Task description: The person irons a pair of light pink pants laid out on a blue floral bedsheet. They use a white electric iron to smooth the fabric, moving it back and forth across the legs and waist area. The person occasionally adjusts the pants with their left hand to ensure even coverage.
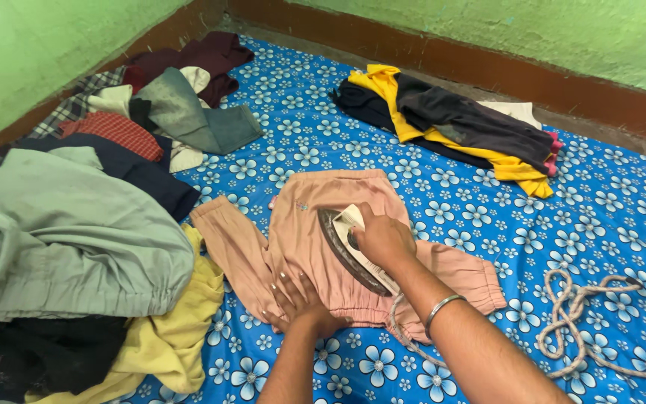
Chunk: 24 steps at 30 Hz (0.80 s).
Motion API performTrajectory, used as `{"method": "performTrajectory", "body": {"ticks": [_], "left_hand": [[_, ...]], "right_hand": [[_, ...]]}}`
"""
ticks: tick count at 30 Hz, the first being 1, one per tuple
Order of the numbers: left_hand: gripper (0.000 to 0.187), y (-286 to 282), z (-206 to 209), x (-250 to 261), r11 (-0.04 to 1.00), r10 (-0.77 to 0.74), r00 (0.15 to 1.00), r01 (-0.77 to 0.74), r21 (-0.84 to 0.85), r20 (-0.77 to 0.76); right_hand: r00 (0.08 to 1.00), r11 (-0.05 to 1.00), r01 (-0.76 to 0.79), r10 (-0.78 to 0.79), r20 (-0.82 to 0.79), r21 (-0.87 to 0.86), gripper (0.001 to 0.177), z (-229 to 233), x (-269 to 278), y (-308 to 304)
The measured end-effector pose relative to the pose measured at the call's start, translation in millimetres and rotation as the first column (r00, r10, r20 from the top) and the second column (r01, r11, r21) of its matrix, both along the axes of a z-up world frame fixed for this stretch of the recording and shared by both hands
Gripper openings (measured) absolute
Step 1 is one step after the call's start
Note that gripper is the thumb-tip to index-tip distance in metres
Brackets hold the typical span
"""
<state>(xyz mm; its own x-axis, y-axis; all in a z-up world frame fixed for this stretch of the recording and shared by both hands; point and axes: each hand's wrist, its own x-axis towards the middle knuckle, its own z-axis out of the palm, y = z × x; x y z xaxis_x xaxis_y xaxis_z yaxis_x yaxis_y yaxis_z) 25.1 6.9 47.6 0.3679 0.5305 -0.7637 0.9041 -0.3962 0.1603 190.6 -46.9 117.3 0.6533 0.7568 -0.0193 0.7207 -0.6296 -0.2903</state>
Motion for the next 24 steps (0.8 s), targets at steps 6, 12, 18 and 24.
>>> {"method": "performTrajectory", "body": {"ticks": [6, 12, 18, 24], "left_hand": [[0.152, -4.5, 9.2, -3.4, 1.000, 0.002, 1.000, -0.003, 0.017, 0.031], [0.145, -3.0, -3.3, 2.1, 0.965, -0.001, 0.986, -0.043, 0.257, 0.168], [0.144, 12.1, 6.4, -4.2, 0.980, -0.021, 0.979, -0.020, 0.196, 0.204], [0.156, 14.1, 24.9, -5.5, 0.987, -0.020, 0.986, -0.008, 0.163, 0.165]], "right_hand": [[0.965, 0.958, -0.257, 0.246, -0.094, -0.128, 0.047, 11.0, -6.1, -9.9], [0.984, 0.978, -0.170, 0.162, -0.071, -0.120, 0.050, 9.9, -7.2, -0.8], [0.996, 0.996, -0.085, 0.085, -0.010, -0.039, 0.049, -5.5, -1.3, 15.5], [0.953, 0.954, -0.297, 0.294, -0.077, -0.031, 0.052, 8.9, -1.1, 6.6]]}}
